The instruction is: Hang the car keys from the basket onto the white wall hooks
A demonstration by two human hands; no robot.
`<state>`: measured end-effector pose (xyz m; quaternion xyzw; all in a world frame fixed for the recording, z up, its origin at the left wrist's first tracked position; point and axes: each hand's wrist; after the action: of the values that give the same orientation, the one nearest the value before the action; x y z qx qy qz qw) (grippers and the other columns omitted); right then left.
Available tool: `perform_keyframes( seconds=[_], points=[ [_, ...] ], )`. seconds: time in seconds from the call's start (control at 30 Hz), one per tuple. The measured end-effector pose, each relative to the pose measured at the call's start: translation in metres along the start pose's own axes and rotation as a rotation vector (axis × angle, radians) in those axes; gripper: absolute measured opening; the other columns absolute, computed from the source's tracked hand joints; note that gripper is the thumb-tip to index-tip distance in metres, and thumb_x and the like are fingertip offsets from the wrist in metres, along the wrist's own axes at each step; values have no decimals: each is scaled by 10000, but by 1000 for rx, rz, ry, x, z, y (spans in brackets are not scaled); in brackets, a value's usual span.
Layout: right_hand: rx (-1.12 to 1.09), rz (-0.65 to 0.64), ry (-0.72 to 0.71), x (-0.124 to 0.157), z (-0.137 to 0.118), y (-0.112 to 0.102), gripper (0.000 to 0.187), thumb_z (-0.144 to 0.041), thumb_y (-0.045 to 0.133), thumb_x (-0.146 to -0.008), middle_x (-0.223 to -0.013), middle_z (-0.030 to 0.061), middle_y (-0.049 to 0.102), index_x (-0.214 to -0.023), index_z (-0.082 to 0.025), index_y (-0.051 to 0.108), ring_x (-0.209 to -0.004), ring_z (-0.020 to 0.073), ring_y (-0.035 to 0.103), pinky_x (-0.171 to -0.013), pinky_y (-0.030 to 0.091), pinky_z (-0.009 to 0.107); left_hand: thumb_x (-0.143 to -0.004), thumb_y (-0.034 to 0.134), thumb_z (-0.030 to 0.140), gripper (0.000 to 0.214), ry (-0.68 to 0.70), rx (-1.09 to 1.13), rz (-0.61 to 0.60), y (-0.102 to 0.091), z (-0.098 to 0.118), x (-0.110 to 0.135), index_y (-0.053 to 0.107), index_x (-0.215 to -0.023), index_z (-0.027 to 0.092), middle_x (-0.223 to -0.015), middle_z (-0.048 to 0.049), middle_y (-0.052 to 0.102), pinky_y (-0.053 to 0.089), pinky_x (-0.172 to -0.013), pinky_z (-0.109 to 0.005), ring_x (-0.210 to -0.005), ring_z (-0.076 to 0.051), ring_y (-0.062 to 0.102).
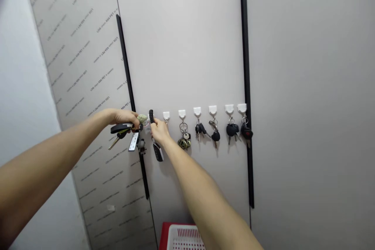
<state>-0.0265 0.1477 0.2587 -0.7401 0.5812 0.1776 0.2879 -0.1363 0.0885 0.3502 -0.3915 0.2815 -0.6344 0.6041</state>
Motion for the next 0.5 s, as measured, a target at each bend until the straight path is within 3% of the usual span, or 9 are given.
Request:
perform_keyframes(
  seconds=[0.2, 0.33, 0.43, 0.5],
  points=[
    [9, -58, 66, 4, 10, 1, 281, -133, 306, -613, -408, -58, 406, -781, -162, 529, -350, 51, 383, -355, 318, 145, -497, 491, 169, 69, 7, -2, 34, -22, 19, -1, 497, -565, 156, -504, -13, 526, 402, -423, -197, -445, -105, 490],
    [49, 41, -20, 8, 15, 4, 228, -148, 314, -615, -471, -40, 451, -716, -157, 519, -409, 56, 417, -401, 342, 152, -521, 478, 189, 97, 49, 79, 66, -33, 15, 9, 489, -612, 160, -514, -14, 526, 405, -424, -213, -460, -121, 501],
    [37, 71, -24, 20, 18, -4, 237, -165, 313, -626, -492, -36, 464, -764, -162, 505, -425, 57, 423, -404, 341, 150, -544, 477, 197, 182, 158, 210, 83, -20, 3, 25, 495, -722, 163, -553, -11, 535, 420, -461, -225, -497, -126, 515],
    [3, 28, 20, 37, 22, -17, 266, -180, 312, -636, -495, -42, 462, -837, -171, 486, -407, 55, 414, -388, 336, 150, -551, 484, 189, 261, 244, 283, 100, 6, -5, 36, 489, -812, 170, -616, -9, 543, 427, -501, -229, -544, -123, 525]
  ],
)
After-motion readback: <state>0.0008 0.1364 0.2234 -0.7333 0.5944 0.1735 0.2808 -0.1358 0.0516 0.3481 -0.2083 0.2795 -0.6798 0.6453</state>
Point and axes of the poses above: each hand's wrist, its own x-axis away from the middle knuckle, its own y-axis out of the palm, z = x × y
